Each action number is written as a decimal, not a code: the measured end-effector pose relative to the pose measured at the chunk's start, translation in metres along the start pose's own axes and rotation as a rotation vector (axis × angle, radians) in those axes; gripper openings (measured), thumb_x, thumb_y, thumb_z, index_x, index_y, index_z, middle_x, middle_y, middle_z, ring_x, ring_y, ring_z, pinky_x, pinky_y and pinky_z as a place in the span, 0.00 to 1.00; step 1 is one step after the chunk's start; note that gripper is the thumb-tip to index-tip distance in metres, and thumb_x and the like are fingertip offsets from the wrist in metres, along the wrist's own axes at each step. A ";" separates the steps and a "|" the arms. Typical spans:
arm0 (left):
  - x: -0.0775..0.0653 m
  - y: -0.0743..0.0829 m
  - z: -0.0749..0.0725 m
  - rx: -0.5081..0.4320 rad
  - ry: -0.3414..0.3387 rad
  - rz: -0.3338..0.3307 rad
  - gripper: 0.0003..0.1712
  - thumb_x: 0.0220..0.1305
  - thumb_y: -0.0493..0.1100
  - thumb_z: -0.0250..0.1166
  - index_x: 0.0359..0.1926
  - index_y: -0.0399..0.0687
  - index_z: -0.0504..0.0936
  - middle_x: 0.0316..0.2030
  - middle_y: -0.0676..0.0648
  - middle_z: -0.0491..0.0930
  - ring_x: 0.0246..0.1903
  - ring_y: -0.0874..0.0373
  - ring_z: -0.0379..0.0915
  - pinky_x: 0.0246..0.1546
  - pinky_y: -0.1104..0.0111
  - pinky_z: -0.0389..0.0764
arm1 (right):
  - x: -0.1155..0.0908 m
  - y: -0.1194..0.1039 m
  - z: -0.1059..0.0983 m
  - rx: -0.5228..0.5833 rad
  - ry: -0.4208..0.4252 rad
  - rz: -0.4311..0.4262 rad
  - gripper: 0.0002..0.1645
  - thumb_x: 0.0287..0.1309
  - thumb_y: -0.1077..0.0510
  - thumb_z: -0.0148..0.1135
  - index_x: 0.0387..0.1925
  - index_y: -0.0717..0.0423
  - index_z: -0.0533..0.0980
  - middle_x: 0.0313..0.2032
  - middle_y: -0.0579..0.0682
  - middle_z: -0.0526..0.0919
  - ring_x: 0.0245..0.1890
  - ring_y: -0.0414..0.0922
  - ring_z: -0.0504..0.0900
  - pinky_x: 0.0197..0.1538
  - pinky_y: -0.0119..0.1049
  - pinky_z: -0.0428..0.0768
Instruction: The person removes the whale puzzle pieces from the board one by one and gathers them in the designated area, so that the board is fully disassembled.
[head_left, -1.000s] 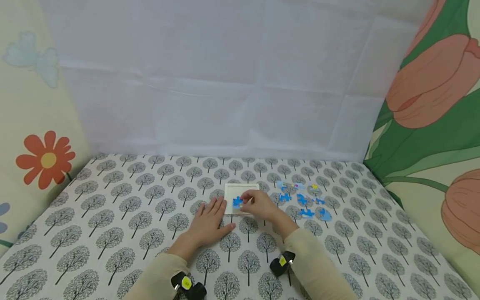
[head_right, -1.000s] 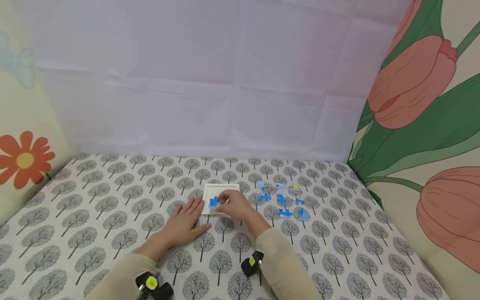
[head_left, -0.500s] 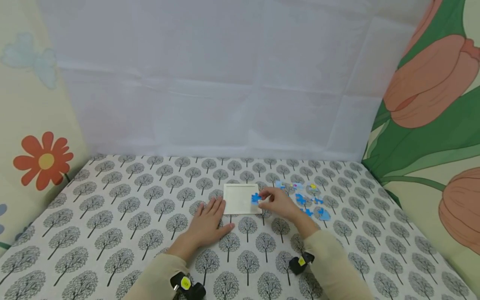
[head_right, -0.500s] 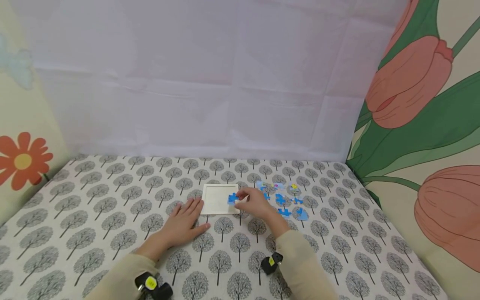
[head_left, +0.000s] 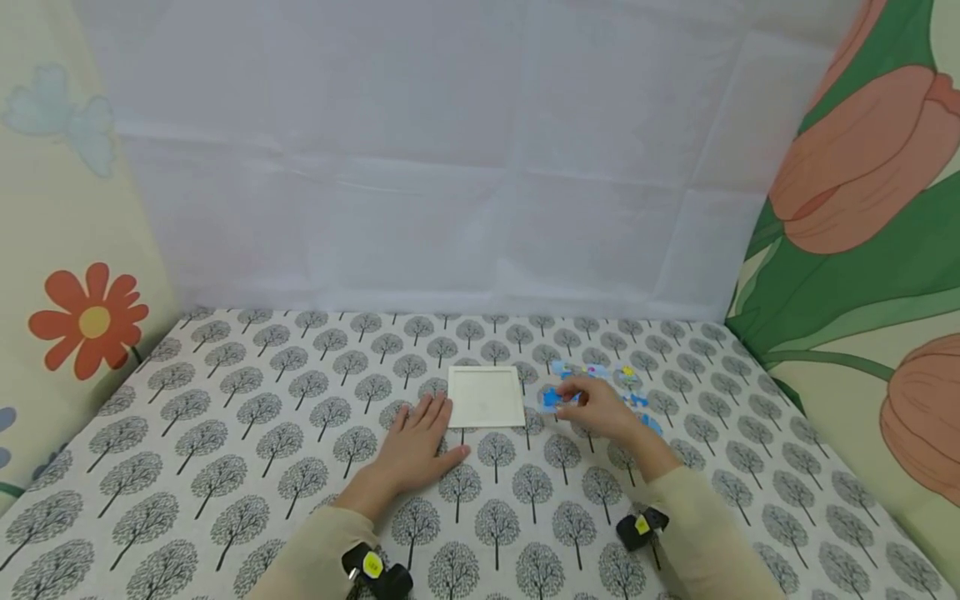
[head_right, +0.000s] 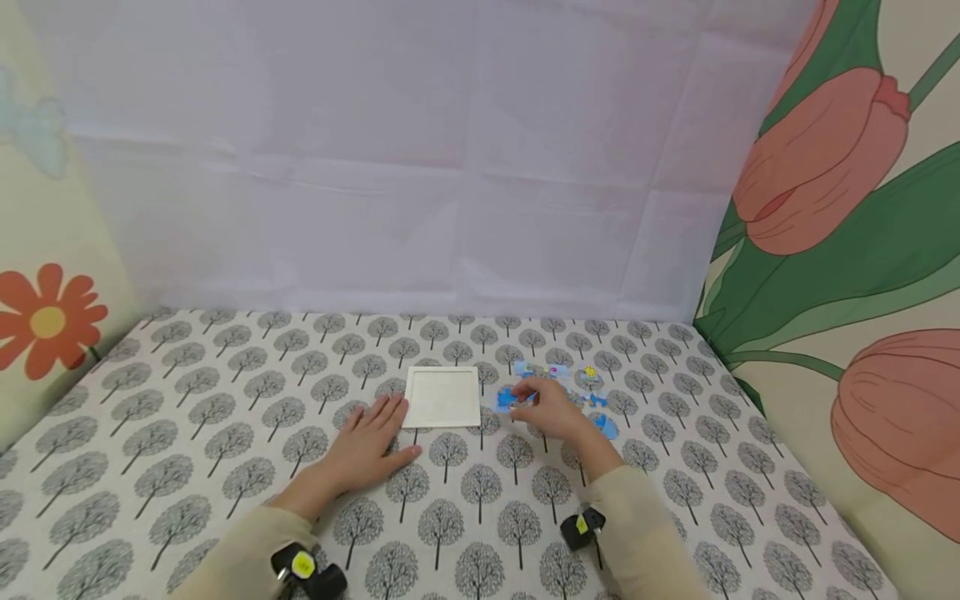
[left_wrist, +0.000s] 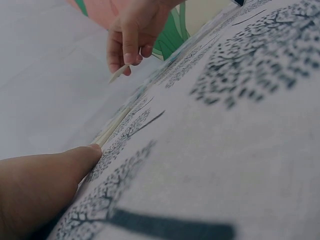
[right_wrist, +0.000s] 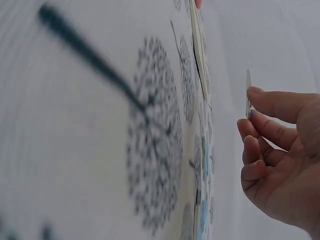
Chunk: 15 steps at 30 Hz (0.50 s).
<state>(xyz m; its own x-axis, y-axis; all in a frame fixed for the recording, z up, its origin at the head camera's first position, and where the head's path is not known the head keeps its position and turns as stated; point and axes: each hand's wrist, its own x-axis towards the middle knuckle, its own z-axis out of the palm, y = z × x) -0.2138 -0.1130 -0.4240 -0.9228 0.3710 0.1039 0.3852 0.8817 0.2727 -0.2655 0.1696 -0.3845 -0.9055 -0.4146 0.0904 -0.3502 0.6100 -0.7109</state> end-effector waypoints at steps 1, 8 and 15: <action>0.000 0.000 0.000 -0.003 0.003 0.002 0.44 0.58 0.62 0.46 0.64 0.35 0.49 0.63 0.39 0.45 0.62 0.46 0.35 0.58 0.53 0.36 | -0.002 0.002 -0.002 0.001 0.002 0.008 0.16 0.48 0.61 0.61 0.41 0.61 0.74 0.34 0.49 0.74 0.23 0.42 0.68 0.22 0.35 0.69; -0.001 0.001 -0.002 0.000 0.003 0.004 0.44 0.58 0.62 0.46 0.64 0.35 0.48 0.63 0.39 0.45 0.62 0.47 0.35 0.58 0.53 0.35 | -0.010 0.013 -0.013 0.010 -0.021 -0.003 0.15 0.46 0.62 0.62 0.38 0.64 0.74 0.32 0.51 0.74 0.23 0.43 0.67 0.22 0.36 0.69; -0.001 0.001 -0.002 -0.008 0.013 0.009 0.43 0.58 0.61 0.47 0.63 0.34 0.50 0.63 0.38 0.46 0.62 0.46 0.36 0.58 0.52 0.37 | -0.013 0.018 -0.015 0.012 -0.059 0.055 0.14 0.46 0.64 0.62 0.37 0.64 0.73 0.29 0.49 0.73 0.24 0.43 0.68 0.24 0.35 0.70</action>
<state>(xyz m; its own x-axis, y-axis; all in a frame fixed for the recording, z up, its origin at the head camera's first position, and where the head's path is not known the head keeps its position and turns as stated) -0.2121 -0.1129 -0.4214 -0.9193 0.3751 0.1191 0.3935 0.8758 0.2795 -0.2641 0.1958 -0.3882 -0.9075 -0.4199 0.0097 -0.2968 0.6247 -0.7222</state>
